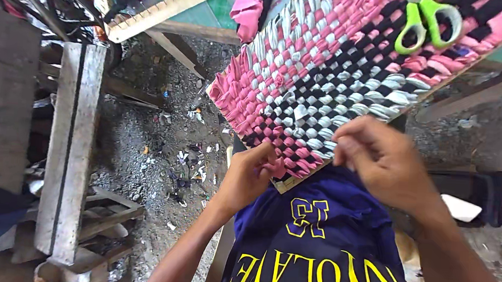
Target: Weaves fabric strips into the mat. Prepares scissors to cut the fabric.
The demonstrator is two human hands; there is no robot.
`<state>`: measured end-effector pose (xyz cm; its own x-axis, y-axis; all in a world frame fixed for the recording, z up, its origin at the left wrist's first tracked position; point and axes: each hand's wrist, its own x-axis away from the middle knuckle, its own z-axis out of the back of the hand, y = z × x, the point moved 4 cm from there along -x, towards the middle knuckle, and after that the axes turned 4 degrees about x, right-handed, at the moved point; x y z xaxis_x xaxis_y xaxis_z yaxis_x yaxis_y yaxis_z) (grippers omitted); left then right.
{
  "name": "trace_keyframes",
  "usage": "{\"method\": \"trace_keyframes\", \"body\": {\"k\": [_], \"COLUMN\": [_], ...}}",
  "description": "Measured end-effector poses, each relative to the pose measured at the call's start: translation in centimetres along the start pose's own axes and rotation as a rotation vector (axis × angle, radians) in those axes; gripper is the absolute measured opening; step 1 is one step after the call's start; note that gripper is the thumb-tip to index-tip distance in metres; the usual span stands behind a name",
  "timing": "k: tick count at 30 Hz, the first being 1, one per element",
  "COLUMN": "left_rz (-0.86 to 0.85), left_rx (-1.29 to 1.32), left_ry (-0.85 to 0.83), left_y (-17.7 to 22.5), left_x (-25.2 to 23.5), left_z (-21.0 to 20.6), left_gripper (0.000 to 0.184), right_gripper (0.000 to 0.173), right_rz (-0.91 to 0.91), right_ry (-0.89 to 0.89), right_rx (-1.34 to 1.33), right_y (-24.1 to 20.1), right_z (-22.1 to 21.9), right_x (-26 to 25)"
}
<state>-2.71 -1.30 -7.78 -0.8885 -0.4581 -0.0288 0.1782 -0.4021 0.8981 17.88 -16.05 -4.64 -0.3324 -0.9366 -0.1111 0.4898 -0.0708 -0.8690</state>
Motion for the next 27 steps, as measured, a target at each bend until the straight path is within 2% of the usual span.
{"method": "trace_keyframes", "body": {"k": [3,6,10,18,27], "left_rz": [0.030,-0.025,-0.214,-0.389,-0.361], "left_rx": [0.116,0.122,0.031,-0.013,0.087], "left_ry": [0.119,0.161,0.183,0.167,0.182], "left_y": [-0.8,-1.3,-1.3,-1.6,-2.3], "left_x": [1.2,2.1,3.1,4.5,4.2], "left_z": [0.2,0.4,0.5,0.4,0.6], "left_gripper": [0.018,0.021,0.015,0.016,0.015], "right_gripper": [0.018,0.018,0.020,0.015,0.015], "right_rz": [0.035,0.088,0.180,0.279,0.303], "right_ry": [-0.177,-0.254,-0.257,-0.209,-0.254], "right_rx": [0.050,0.081,0.186,0.149,0.132], "right_y": [1.2,1.7,1.6,0.7,0.9], "right_z": [-3.0,-5.0,-5.9,-6.3,-6.6], "right_x": [0.2,0.5,0.7,0.6,0.9]}}
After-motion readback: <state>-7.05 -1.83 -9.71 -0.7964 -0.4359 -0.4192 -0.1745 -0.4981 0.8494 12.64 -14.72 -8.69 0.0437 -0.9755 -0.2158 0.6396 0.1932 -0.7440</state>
